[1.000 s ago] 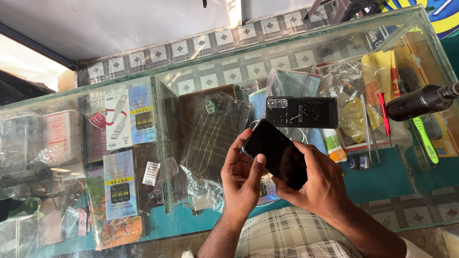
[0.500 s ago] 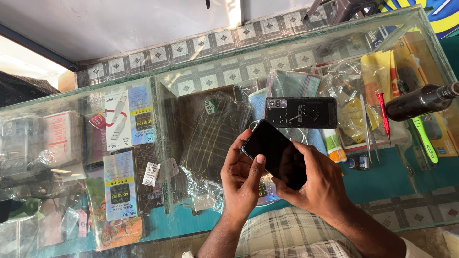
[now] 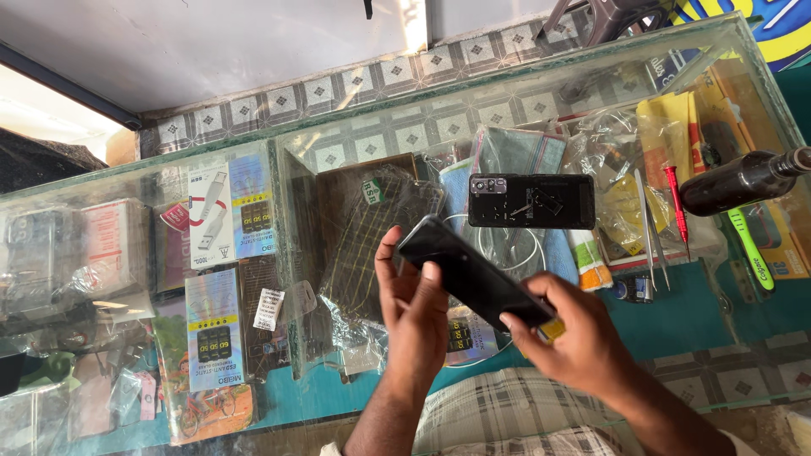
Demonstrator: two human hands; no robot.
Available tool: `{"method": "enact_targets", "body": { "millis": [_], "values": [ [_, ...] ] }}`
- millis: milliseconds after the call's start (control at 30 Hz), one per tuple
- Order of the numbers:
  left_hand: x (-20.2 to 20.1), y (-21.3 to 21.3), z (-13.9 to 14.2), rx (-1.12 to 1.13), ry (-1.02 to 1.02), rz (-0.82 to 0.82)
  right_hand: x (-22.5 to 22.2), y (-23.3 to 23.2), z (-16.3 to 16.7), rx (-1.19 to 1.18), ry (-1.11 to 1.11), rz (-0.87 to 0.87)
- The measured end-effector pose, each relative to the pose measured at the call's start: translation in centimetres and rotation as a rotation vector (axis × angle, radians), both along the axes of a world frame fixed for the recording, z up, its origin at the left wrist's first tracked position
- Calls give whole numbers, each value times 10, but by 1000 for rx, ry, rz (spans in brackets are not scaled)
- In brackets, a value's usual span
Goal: The person pries open a smartphone, removes its back cover and battery, then applies liquid from a bottle onto the phone frame and scrapes the surface with a metal tool. They work over a glass display counter with screwdrivers and tweezers nearby while another person holds a phone at the side.
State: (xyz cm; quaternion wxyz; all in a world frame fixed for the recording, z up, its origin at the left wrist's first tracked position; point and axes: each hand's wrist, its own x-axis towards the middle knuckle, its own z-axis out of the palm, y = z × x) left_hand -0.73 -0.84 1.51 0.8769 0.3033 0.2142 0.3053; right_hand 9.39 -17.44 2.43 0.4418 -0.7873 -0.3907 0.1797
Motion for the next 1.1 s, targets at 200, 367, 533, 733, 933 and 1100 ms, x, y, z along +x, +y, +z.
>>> {"method": "enact_targets", "body": {
  "millis": [200, 367, 533, 733, 933, 1100],
  "values": [
    [-1, -6, 2, 153, -80, -138, -21, -2, -1, 228, -155, 208],
    [-5, -4, -3, 293, -43, -117, -13, -3, 18, 261, -72, 218],
    [-8, -9, -7, 414, -7, -145, -12, -1, 24, 224, -74, 149],
    [-9, -11, -12, 423, 0, -160, -13, 3, 19, 162, -25, 97],
    [-6, -10, -15, 582, -26, -193, -10, 5, 14, 141, -112, 78],
    [-5, -6, -13, 519, -8, -204, -11, 10, 9, 152, -178, 93]
  ]
}}
